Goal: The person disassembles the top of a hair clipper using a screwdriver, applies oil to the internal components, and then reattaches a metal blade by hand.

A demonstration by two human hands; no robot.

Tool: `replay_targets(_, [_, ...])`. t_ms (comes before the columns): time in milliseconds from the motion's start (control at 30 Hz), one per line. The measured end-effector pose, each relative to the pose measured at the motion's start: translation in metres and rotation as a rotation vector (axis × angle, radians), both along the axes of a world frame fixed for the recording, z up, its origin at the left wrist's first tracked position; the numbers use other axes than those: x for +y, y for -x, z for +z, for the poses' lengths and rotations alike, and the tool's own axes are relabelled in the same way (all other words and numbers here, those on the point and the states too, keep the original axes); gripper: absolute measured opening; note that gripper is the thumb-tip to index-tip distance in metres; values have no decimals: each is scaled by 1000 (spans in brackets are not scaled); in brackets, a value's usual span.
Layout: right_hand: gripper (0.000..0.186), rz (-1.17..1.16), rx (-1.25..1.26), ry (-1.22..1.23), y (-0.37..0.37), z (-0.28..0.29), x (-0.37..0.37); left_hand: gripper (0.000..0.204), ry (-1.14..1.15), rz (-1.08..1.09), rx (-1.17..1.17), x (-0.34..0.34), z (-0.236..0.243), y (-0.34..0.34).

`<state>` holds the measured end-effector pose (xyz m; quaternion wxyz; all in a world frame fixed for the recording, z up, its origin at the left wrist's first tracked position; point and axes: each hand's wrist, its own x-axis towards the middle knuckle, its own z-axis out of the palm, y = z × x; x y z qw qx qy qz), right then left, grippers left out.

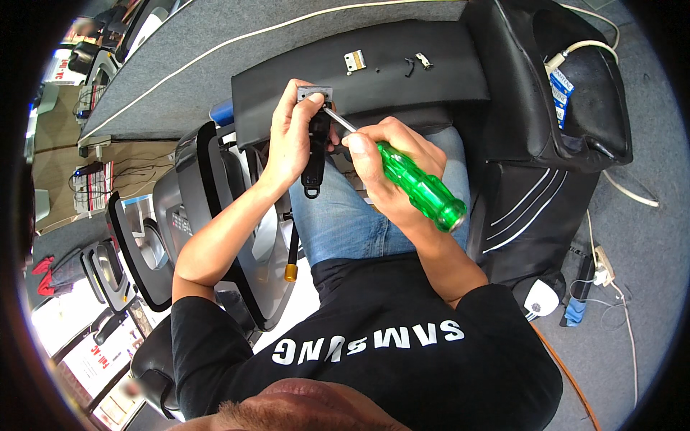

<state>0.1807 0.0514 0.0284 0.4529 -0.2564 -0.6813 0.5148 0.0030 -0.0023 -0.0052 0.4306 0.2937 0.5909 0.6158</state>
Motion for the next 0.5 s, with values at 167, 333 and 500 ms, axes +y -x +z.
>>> replay_targets(167, [22,3,17,-55,-1,5,-1,19,-10,-2,-10,0,1,0])
replay_targets(333, [18,-19,12,-38,3,-4,2,18,-17,-9,-10,1,0,-1])
replay_targets(500, [26,11,50,-68,3,-4,3,18,3,-21,-21,-1,2,0])
